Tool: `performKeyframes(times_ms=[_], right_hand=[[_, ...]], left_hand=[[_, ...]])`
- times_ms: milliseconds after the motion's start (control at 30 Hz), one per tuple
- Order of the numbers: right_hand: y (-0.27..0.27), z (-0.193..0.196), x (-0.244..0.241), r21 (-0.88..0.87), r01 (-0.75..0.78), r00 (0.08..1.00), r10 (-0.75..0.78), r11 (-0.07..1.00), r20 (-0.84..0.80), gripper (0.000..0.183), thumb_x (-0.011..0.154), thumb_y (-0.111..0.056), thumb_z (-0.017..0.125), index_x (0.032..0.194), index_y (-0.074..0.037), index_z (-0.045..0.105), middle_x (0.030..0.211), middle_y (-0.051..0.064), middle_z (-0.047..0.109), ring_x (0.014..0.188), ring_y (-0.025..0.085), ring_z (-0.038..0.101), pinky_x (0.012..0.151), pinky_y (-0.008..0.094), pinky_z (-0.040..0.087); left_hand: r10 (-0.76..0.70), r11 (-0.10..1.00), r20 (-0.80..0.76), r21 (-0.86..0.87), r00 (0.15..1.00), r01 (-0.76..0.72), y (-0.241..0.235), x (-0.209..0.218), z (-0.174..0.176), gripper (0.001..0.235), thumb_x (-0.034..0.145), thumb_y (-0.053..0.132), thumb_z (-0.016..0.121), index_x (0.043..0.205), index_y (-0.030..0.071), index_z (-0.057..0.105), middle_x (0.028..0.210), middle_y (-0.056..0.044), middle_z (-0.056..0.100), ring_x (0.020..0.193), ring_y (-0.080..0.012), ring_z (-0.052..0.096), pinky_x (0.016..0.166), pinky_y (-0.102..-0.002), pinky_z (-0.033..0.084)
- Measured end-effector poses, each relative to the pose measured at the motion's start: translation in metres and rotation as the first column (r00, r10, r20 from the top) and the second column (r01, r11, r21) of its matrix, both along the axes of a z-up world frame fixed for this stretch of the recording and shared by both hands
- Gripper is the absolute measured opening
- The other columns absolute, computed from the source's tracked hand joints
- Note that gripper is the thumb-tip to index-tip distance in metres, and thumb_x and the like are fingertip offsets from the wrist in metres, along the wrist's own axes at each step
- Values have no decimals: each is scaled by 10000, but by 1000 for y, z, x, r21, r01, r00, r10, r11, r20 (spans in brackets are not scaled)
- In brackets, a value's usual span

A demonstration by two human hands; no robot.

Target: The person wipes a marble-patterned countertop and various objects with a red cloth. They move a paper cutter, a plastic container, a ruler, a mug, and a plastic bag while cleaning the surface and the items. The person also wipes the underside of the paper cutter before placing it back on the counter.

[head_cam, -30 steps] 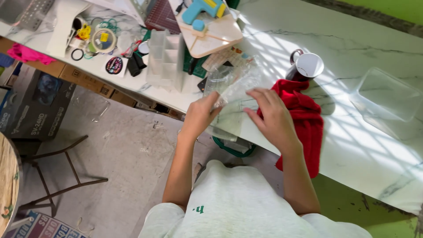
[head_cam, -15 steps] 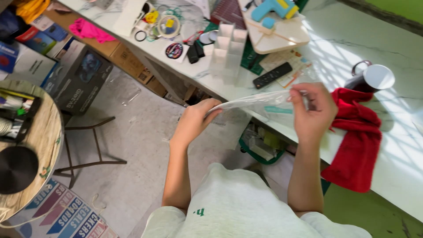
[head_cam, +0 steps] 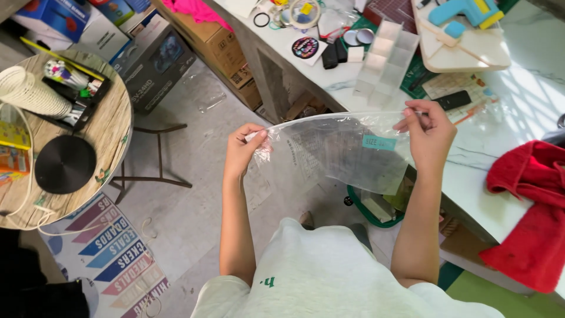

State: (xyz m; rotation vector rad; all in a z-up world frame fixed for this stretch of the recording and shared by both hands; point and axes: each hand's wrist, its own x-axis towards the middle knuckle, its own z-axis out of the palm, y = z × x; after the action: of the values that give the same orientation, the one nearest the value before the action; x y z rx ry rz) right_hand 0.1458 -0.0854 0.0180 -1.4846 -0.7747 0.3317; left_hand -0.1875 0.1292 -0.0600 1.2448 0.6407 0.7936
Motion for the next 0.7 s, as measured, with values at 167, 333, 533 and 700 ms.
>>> performKeyframes(times_ms=[167,333,533,700], right_hand=[[32,-20,-9,-18,-39,995,37,999,-96,141,1017,36,673,1156,37,649,961,91,692,695,148,697,613,255,544],[55,-39,-19,-23,-90,978,84,996,-191,115,1009,-1,690,1119,25,665,971,73,695,577,102,611,483,251,441],[66,-57,-16,-58,-124,958,104,991,-266,164,1031,-83,689,1166,4,659,1024,96,737,530,102,525,459,256,384],[56,-56,-18,17,-440,756,381,898,-531,423,1047,-305,486,1413,-99,537,1055,108,753,882,149,713,825,285,577]], left_hand=[[180,982,60,-67,982,-176,15,-23,-31,136,1047,120,715,1034,-15,726,869,-29,707,742,-85,623,670,-246,491],[376,924,51,-99,925,-370,26,-31,-23,186,1026,192,659,1034,22,732,746,17,660,531,-48,534,482,-233,438],[399,917,-112,78,910,-392,36,-38,0,230,1038,225,674,1051,3,734,622,24,565,437,-25,366,402,-227,254],[463,886,-4,-31,886,-463,48,-40,-2,241,1043,249,641,1024,19,711,615,27,568,406,-30,371,373,-239,261]])
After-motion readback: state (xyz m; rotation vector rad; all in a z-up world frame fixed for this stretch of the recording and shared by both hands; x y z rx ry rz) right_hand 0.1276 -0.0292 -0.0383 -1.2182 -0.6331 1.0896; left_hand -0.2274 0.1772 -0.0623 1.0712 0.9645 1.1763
